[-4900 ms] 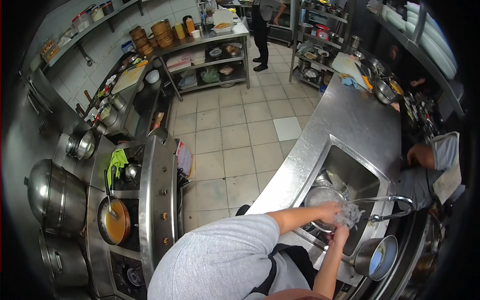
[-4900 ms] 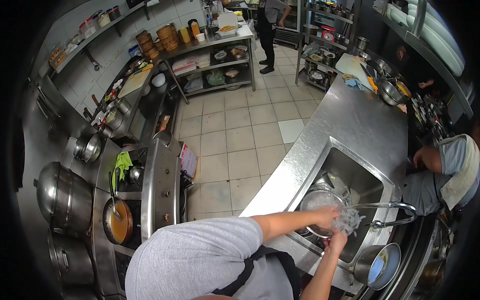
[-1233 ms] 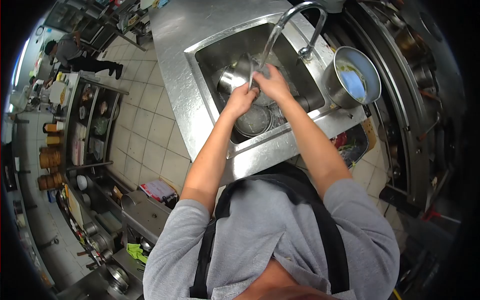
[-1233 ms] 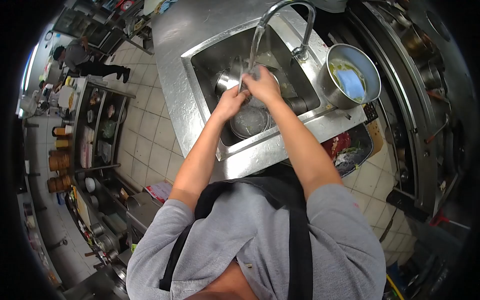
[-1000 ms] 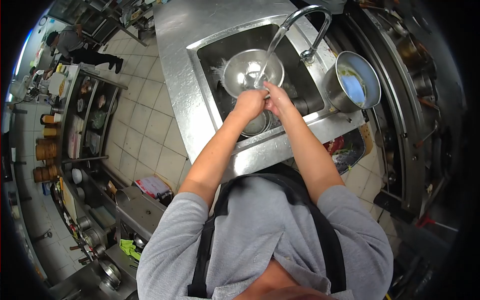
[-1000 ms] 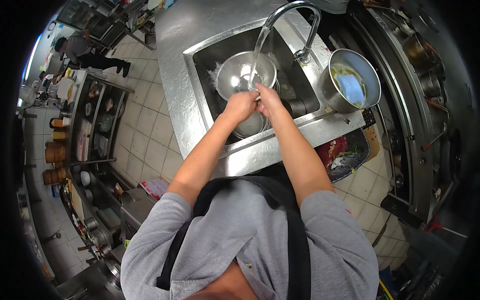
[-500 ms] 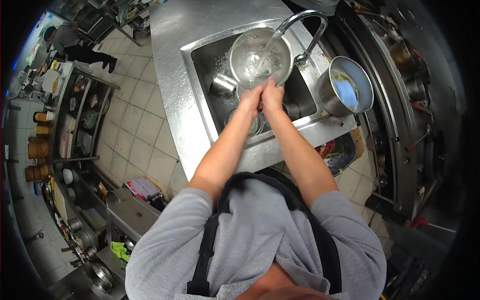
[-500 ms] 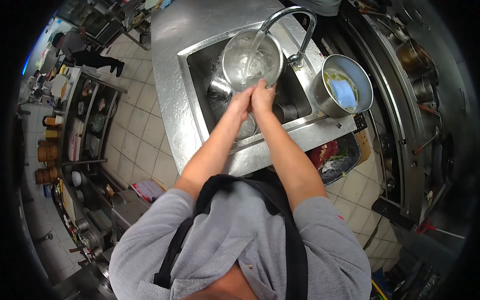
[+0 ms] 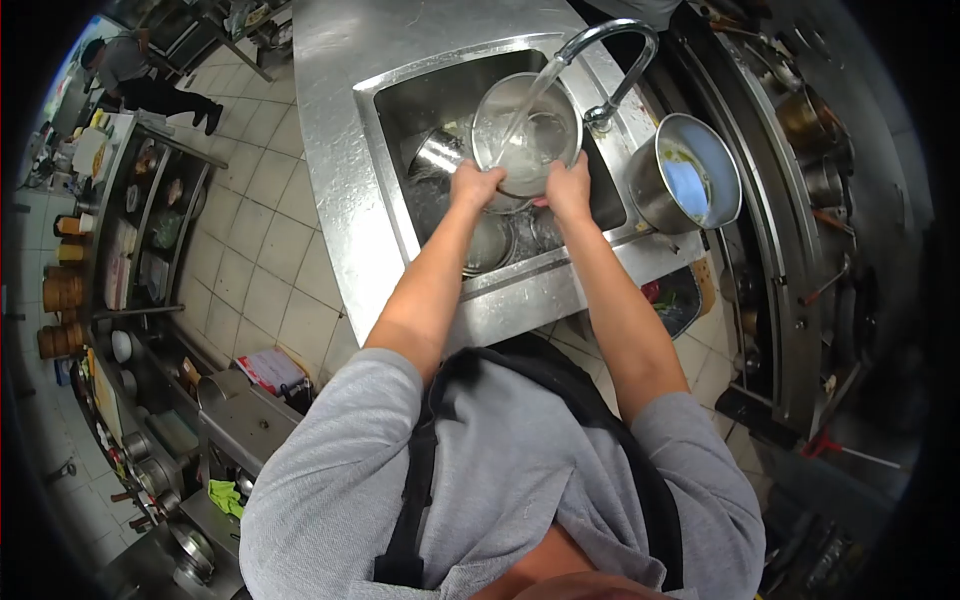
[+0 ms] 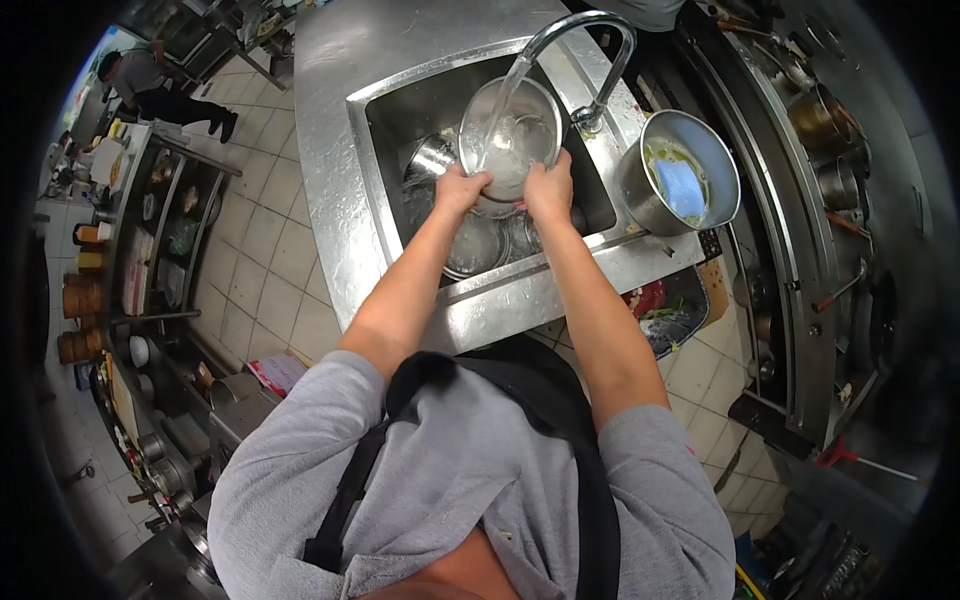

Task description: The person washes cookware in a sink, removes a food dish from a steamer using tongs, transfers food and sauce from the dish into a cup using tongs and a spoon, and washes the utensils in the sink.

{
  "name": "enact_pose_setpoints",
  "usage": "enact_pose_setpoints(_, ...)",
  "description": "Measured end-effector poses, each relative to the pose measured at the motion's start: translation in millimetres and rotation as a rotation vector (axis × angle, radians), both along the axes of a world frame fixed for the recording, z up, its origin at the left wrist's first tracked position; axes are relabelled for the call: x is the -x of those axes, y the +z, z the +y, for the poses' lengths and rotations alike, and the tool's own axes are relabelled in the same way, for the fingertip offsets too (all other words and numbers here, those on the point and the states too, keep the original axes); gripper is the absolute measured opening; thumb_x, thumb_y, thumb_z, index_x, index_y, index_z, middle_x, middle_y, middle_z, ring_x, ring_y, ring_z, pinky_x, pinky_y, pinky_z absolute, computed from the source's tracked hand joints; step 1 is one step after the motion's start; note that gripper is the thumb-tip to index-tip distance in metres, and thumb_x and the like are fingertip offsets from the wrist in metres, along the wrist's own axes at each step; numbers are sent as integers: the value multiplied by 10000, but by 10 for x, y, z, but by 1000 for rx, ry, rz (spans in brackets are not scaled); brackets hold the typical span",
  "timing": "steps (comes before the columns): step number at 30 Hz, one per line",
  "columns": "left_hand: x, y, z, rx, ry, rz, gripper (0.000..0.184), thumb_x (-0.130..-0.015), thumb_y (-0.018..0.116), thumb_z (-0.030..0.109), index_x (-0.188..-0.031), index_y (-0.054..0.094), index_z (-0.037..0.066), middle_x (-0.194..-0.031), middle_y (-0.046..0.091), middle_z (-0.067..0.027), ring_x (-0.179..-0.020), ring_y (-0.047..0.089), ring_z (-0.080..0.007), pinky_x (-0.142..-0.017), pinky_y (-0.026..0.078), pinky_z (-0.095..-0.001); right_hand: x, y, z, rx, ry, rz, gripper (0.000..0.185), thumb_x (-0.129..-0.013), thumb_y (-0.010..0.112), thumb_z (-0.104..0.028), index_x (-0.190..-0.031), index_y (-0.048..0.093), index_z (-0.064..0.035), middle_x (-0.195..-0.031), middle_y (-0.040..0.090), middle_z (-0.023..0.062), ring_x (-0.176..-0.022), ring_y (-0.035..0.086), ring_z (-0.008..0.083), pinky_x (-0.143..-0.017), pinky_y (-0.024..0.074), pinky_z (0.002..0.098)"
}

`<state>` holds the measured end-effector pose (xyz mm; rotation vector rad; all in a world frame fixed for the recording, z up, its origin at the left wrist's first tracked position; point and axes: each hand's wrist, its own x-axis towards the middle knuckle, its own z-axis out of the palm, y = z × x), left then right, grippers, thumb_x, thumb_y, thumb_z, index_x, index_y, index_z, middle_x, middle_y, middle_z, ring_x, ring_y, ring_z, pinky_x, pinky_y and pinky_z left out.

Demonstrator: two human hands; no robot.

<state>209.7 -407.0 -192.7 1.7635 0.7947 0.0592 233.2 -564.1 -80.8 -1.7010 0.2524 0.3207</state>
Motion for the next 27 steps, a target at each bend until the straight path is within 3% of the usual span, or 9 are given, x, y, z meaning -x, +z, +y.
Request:
enact_pose_setpoints(3, 32, 437, -232, -121, 68, -134, 447, -692, 814, 298, -936, 657, -43, -908, 709, -212, -743, 706, -237, -589, 553, -360, -110, -255, 56, 221, 7, -180, 591, -891, 482, -122, -1452, 325, -20, -1224, 609, 315, -1113, 621, 442, -960, 475, 475)
enact_pose_setpoints(6, 123, 549, -443, 312, 39, 36, 579, -663, 828, 304, -1056, 625, -70, -1044, 699, -252, -901, 715, -293, -755, 562, -376, -26, -220, 47, 304, 22, -253, 627, -885, 480, -110, -1474, 282, -28, -1210, 613, 315, -1075, 641, 431, -903, 508, 473)
enact_pose_setpoints(8, -37, 67, -186, 64, -166, 62, 754, -647, 839, 329, -1207, 537, -77, -1127, 685, -245, -988, 704, -329, -864, 540, -380, 1, -166, -15, 339, 84, -295, 644, -883, 483, -108, -1482, 261, -28, -1196, 617, 315, -1031, 664, 421, -839, 546, 470)
enact_pose_setpoints(10, -93, 62, 59, -22, -289, 15, 948, -638, 849, 356, -1347, 405, -88, -1218, 653, -243, -1061, 679, -352, -930, 515, -377, 89, -134, -17, 86, 30, -112, 636, -891, 485, -108, -1480, 261, -23, -1167, 626, 305, -900, 701, 401, -645, 599, 429)
enact_pose_setpoints(13, -141, 5, 60, -244, -287, 153, 1025, -632, 854, 371, -1390, 351, -102, -1241, 634, -251, -1113, 653, -349, -970, 495, -375, 72, -90, 33, 98, 7, -126, 629, -891, 481, -89, -1476, 261, -21, -1147, 630, 293, -827, 704, 370, -527, 590, 388)
enact_pose_setpoints(16, -14, -92, -260, -153, -64, -172, 960, -643, 882, 333, -1338, 381, -99, -1218, 627, -255, -1090, 643, -281, -954, 500, -352, 77, -168, 5, 64, 1, -110, 609, -889, 480, -78, -1462, 284, -16, -1127, 635, 281, -759, 705, 343, -466, 584, 366)
enact_pose_setpoints(18, 40, 27, -179, -176, -27, -132, 830, -663, 860, 353, -1275, 499, -77, -1145, 672, -230, -1030, 670, -287, -936, 509, -358, 34, -177, -99, 28, 8, -95, 594, -887, 481, -77, -1450, 306, -13, -1117, 639, 274, -726, 705, 330, -464, 581, 364)
enact_pose_setpoints(21, -43, 139, 152, -367, -157, 61, 482, -731, 778, 389, -1015, 705, 6, -915, 728, -189, -878, 711, -315, -836, 538, -389, 1, -21, -360, 115, 195, -94, 550, -890, 500, -97, -1416, 369, -5, -1034, 660, 253, -574, 680, 280, -473, 575, 356)
enact_pose_setpoints(27, -300, 903, 260, -706, -292, -183, 245, -814, 695, 292, -930, 709, 76, -886, 703, -178, -819, 679, -362, -739, 537, -452, -56, 476, -481, 560, 499, -63, 505, -898, 507, -118, -1374, 398, 8, -886, 691, 224, -588, 682, 292, -546, 560, 398)
